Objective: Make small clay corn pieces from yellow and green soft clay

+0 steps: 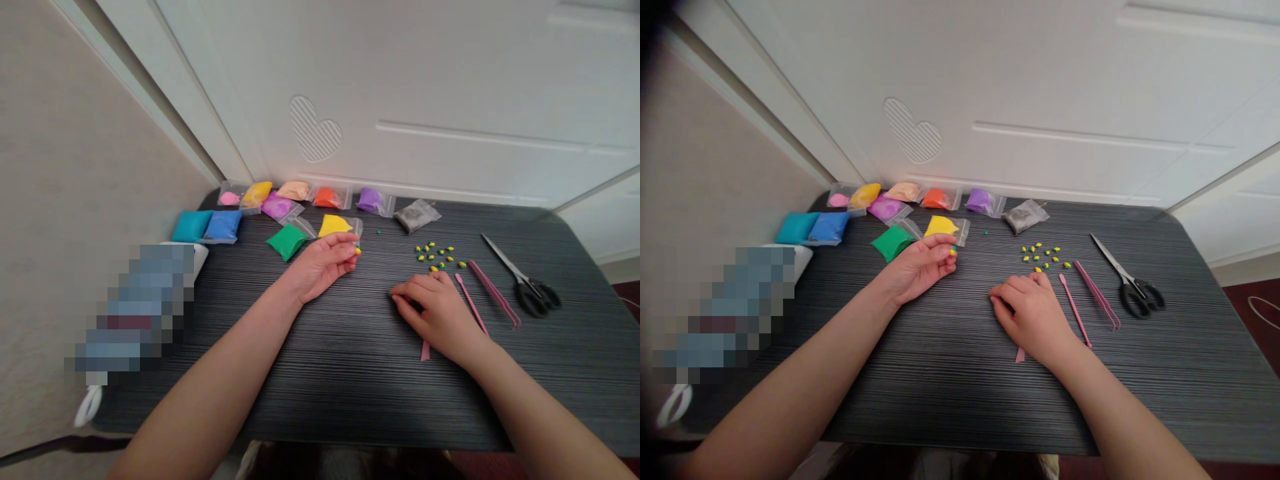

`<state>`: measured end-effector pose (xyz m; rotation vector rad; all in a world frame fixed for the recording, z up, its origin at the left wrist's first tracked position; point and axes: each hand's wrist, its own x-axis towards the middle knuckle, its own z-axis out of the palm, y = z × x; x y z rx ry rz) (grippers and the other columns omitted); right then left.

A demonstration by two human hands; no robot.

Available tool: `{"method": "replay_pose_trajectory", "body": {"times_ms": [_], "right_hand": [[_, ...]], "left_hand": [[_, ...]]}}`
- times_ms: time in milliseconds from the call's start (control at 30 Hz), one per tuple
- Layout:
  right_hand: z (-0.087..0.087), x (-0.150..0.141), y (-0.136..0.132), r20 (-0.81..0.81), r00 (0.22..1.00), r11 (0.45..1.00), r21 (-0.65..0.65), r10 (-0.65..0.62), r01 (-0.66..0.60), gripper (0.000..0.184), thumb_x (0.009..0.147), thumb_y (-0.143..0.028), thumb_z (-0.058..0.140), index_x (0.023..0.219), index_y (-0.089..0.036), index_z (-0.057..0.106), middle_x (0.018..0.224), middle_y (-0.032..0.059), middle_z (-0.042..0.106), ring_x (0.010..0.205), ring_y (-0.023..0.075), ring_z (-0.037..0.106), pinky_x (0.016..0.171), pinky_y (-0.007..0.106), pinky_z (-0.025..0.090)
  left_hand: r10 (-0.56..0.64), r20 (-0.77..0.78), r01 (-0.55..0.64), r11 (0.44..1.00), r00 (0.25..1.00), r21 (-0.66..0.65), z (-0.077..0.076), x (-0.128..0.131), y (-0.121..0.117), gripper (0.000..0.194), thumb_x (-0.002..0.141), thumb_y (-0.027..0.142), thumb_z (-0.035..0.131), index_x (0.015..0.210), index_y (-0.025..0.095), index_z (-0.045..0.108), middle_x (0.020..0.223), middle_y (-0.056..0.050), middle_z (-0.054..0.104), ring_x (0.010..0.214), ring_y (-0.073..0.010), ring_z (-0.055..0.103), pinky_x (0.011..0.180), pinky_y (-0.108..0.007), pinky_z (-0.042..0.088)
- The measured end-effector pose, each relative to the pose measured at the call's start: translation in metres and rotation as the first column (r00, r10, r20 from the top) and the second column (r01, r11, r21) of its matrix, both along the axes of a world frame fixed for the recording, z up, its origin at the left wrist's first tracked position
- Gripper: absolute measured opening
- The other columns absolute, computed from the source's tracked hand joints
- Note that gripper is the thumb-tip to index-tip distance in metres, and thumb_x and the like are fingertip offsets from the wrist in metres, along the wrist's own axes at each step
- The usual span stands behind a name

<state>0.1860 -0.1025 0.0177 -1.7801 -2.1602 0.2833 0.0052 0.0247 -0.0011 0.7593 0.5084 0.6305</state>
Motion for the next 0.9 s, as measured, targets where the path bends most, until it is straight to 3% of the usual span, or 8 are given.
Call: {"method": "replay_pose_trajectory", "body": {"times_ms": [900], "right_hand": [[-0.0042, -0.0009, 0.0061, 0.068, 0.997, 0.999, 0.016, -0.047, 0.046, 0.018, 0.082, -0.029, 0.045, 0.09, -0.023, 0.061, 0.078, 0.0015, 0.062, 0.076, 0.0147, 0.055, 0.071, 0.031, 0.027]], "left_hand": [[0.009, -0.008, -0.009, 1.0, 1.0, -0.006, 0.0009, 0.0003, -0.0007, 0.022, 0.071, 0.012, 0.061, 0.093, 0.015, 0.058, 0.072, 0.0, 0.058, 0.068, -0.0068, 0.055, 0.067, -0.02, 0.044]]}}
